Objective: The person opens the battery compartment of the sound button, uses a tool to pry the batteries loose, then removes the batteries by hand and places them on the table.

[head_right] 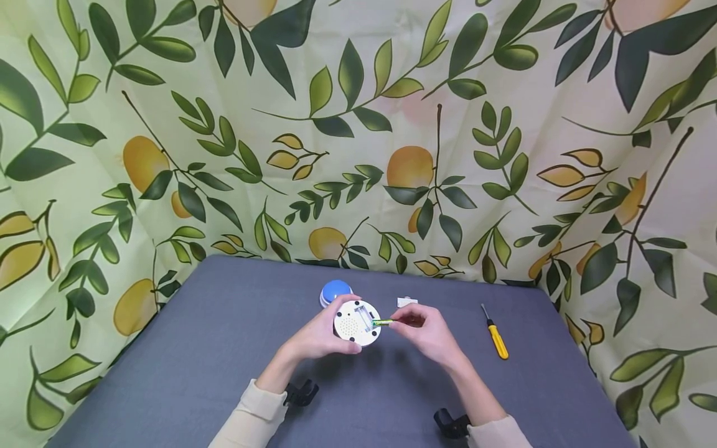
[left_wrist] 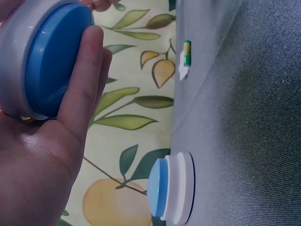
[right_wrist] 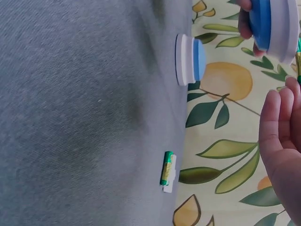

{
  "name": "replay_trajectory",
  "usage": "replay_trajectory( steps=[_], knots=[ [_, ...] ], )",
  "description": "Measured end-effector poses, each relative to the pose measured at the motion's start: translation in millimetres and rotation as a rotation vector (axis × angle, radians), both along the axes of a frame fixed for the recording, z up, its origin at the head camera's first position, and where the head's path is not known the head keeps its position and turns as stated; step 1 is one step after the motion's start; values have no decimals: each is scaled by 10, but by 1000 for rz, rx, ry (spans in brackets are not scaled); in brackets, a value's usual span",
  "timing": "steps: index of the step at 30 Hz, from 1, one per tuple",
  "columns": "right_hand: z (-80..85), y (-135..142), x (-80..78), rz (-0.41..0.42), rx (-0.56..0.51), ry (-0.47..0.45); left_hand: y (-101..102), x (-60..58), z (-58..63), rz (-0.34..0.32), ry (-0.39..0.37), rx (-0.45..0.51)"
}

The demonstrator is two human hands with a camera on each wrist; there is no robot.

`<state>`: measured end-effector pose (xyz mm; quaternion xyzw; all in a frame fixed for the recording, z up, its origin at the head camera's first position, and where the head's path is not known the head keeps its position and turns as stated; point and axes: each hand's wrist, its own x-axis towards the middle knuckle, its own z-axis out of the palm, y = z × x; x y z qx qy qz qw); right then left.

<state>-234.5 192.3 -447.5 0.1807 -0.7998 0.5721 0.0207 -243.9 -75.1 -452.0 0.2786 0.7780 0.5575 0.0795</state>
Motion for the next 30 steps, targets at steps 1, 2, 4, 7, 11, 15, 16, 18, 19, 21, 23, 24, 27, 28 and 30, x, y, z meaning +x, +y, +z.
replay_trajectory(
  steps=[1, 2, 4, 7, 11, 15, 16, 18, 19, 21, 23, 24, 27, 28, 30],
  knots=[
    [-10, 15, -4, -10, -2, -5, 0, 1, 1, 2, 0, 1],
    [-19, 30, -9, -23, -2, -10, 0, 3, 2, 4, 0, 0],
    [-34, 58, -18, -51, -7, -23, 0, 2, 3, 8, -2, -1],
    [-50, 93, -28, -91, -21, -49, 4, 1, 6, 12, 2, -8],
    [-87, 142, -53, -131, -28, -79, 9, -4, 8, 15, 10, -11],
    [-138, 200, -101, -149, -35, -106, 10, -6, 7, 11, 9, -6],
    [-152, 214, -115, -152, -38, -113, 9, -6, 4, 10, 10, -7],
    [-182, 239, -143, -159, -46, -129, 7, -5, 4, 8, 6, -3],
    [-194, 252, -159, -163, -48, -136, 7, -5, 5, 7, 6, -1],
    [-215, 277, -186, -168, -51, -144, 6, -5, 4, 6, 6, 0],
    [-236, 295, -212, -183, -54, -154, 6, -5, 3, 5, 6, -2],
    [-246, 303, -224, -189, -51, -156, 6, -5, -1, 5, 7, -3],
    [-279, 322, -265, -209, -42, -172, 7, -6, -7, 6, 7, -6],
    [-292, 324, -282, -220, -40, -183, 7, -5, -7, 6, 5, -6],
    [-317, 327, -322, -237, -30, -197, 7, -4, -12, 7, 7, -7]
  ],
)
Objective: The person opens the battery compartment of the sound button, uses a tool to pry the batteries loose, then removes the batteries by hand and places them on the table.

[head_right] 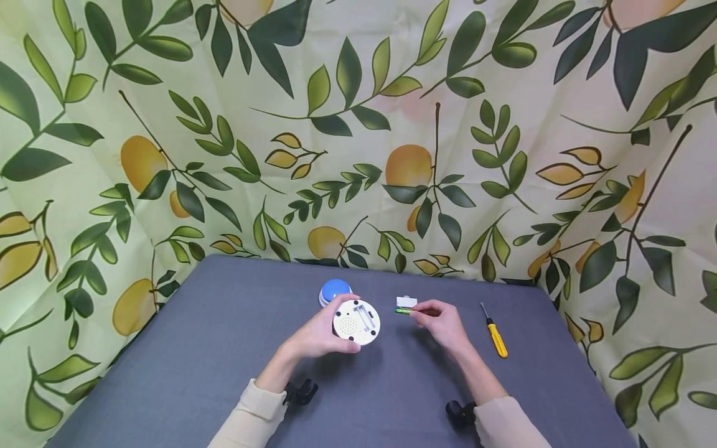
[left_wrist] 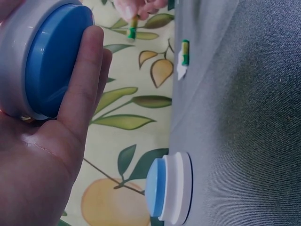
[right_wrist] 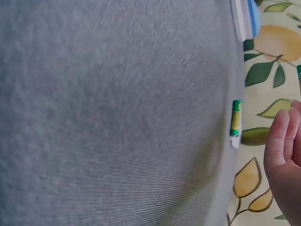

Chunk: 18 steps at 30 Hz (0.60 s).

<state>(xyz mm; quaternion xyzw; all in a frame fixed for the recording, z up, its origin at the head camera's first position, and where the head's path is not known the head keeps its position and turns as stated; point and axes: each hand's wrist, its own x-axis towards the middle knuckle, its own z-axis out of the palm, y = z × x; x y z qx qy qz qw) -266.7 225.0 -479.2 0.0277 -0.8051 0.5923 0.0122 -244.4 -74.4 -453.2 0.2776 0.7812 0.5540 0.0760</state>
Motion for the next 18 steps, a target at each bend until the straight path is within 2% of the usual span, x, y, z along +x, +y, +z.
replay_trajectory(
  steps=[9, 18],
  knots=[
    [-139, -38, -198, -38, 65, -15, 6, 8, 2, -4, -13, 3],
    [-197, -12, -265, -70, 188, -39, 15, 7, 9, -6, -24, 5]
  ],
)
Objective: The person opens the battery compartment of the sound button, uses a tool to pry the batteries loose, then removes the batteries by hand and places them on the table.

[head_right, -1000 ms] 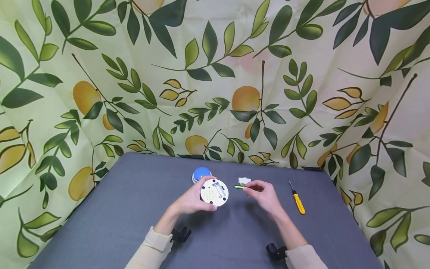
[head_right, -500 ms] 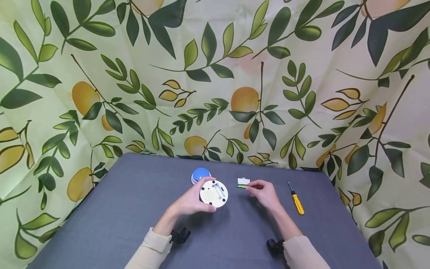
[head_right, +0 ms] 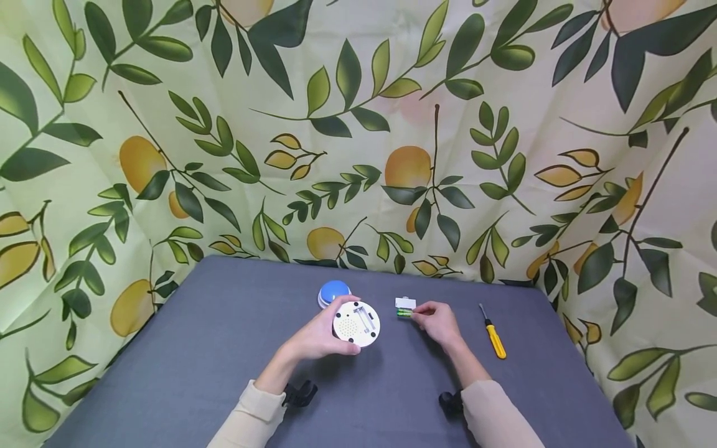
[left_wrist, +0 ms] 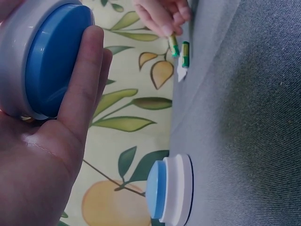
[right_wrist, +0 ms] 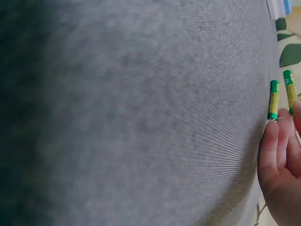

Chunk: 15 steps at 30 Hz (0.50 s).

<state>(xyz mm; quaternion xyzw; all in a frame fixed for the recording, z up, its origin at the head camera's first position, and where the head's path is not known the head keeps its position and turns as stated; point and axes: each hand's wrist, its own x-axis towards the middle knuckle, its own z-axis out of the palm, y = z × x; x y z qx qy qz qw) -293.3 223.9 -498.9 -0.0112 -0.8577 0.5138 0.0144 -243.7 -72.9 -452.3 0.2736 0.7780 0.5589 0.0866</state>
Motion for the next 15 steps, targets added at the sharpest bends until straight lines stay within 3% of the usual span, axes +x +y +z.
replay_trajectory(
  steps=[8, 15],
  knots=[
    [-32, -1, -66, -26, 143, 17, -1, 1, 9, 0, 3, -3],
    [-54, 17, -67, -41, 163, -3, 7, 9, -15, 2, 3, -11]
  ],
)
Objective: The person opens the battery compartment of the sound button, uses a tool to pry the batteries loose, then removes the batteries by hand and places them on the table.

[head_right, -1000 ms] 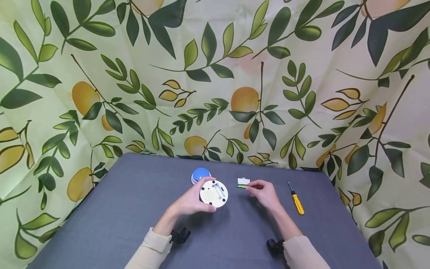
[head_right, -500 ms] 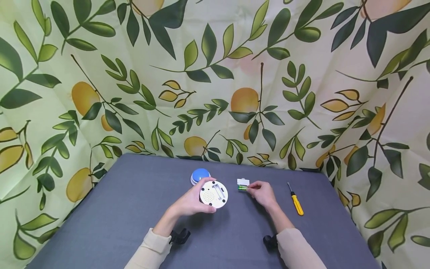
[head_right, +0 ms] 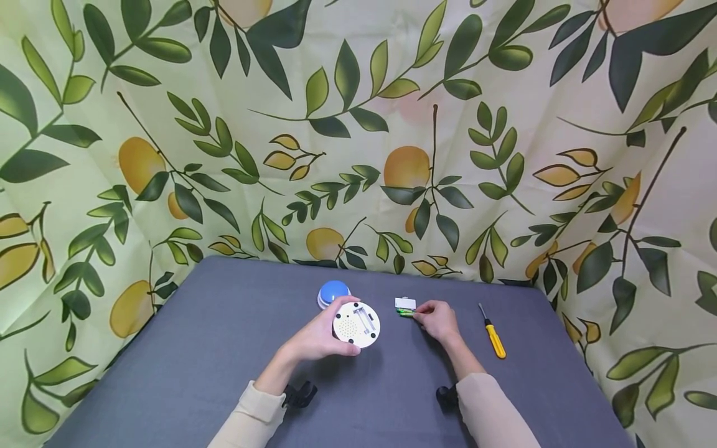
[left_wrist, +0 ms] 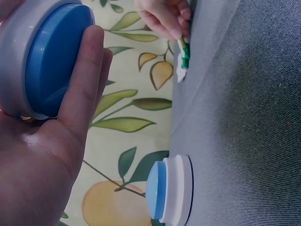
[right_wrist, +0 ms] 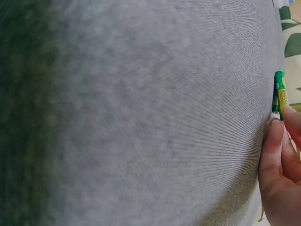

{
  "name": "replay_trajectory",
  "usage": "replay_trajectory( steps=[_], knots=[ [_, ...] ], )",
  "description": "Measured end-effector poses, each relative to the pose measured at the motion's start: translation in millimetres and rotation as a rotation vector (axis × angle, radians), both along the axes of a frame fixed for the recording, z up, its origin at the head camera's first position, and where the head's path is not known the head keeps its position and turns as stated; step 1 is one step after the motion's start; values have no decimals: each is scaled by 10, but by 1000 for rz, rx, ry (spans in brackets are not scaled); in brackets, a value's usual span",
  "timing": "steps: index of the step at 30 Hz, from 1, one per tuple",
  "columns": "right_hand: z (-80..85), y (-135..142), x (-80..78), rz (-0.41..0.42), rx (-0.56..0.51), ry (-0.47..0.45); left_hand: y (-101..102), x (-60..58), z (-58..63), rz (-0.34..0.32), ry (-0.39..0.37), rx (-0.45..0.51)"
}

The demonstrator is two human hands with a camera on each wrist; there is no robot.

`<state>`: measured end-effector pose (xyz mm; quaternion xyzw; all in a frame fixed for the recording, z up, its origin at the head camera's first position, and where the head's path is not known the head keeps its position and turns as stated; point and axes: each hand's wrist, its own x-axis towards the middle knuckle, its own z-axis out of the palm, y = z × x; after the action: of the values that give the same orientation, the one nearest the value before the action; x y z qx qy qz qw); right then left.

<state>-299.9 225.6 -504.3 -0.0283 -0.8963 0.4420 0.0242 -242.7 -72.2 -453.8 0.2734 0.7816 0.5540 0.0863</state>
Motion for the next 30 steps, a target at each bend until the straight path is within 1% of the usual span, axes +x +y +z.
replay_trajectory(
  steps=[10, 19, 26, 30],
  knots=[
    [-29, -7, -8, 16, 54, 36, 6, 3, -15, -9, -7, 12],
    [-16, -11, 1, -6, 70, 42, 8, 5, -14, -7, -8, 7],
    [28, -1, 80, 17, 75, 43, 10, 2, -14, -3, -4, 3],
    [103, -6, 159, 32, 69, 49, 7, -3, -13, 1, -5, 6]
  ],
)
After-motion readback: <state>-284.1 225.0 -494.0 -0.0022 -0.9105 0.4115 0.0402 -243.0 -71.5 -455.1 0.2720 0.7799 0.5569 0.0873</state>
